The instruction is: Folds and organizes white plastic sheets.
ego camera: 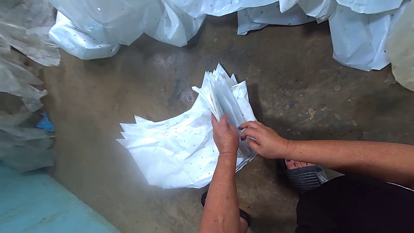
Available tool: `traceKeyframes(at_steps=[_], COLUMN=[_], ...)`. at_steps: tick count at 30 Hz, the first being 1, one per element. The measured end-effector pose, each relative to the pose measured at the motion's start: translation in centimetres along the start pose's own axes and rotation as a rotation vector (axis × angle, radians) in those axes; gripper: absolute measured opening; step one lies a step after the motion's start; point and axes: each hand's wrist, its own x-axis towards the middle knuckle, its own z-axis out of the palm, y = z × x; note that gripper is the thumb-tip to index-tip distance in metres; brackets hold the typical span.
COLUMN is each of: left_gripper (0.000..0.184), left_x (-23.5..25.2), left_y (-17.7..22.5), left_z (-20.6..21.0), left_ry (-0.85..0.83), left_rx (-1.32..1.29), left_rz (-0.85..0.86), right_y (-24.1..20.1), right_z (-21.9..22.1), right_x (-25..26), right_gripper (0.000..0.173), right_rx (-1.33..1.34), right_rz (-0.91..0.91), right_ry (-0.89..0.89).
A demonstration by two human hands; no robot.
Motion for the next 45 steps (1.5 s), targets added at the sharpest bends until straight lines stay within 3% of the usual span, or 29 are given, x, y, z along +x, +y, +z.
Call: traceKeyframes(at_steps=[4, 7, 10, 12, 16, 20, 25, 27, 31, 36, 40, 45], left_gripper=[0.044, 0.044, 0.07, 0.077, 0.047, 0.055, 0.079, 0.076, 0.049, 0.052, 0.054, 0.052], left_x=[-0.1, 0.1, -0.2, -0.2, -0.4, -0.3, -0.4, -0.4, -0.1, -0.1, -0.8, -2.7], left_y=[0.4, 0.6, 0.0, -0.5, -0.6, -0.3, -0.9, -0.8, 0.1, 0.5, 0.1, -2.5], left_z=[-0.1, -0.1, 0.2, 0.4, 0.3, 0.0, 0.5, 0.5, 0.0, -0.9, -5.0, -15.5], left_ry=[0.01, -0.023, 0.023, 0.054, 0.06, 0.069, 0.089, 0.061, -0.006, -0.038, -0.081, 0.043], left_rx=[-0.014, 0.024, 0.035, 0.013, -0.057, -0.069, 0.023, 0.015, 0.041, 0.095, 0.209, 0.442], left_rz=[-0.069, -0.109, -0.043, 0.031, 0.034, -0.031, 0.02, 0.031, -0.021, -0.091, -0.154, -0.22], right_y=[-0.5, 0.0, 0.3, 0.3, -0.2, -0.8, 0.5, 0.5, -0.2, 0.6, 0.6, 1.9], right_z=[-0.2, -0.2, -0.3, -0.5, -0.1, -0.3, -0.6, -0.8, -0.5, -0.3, -0.2, 0.2], right_x=[0.2, 0.1, 0.5, 0.7, 0.6, 0.3, 0.7, 1.1, 1.4, 2.3, 3.9, 5.1], right_gripper=[0.023, 0.02, 0.014, 0.013, 0.015, 0.021, 0.016, 0.017, 0.029, 0.037, 0.035, 0.036], right_rx=[-0.002, 0.049, 0.102, 0.131, 0.151, 0.13, 0.147, 0.169, 0.224, 0.228, 0.04, -0.024], right_rz=[-0.026, 0.072, 0.182, 0.2, 0.096, 0.065, 0.184, 0.252, 0.28, 0.41, 0.321, 0.262], right_ry=[-0.142, -0.013, 0.117, 0.101, -0.045, -0.217, -0.008, -0.073, -0.221, -0.169, -0.228, -0.244])
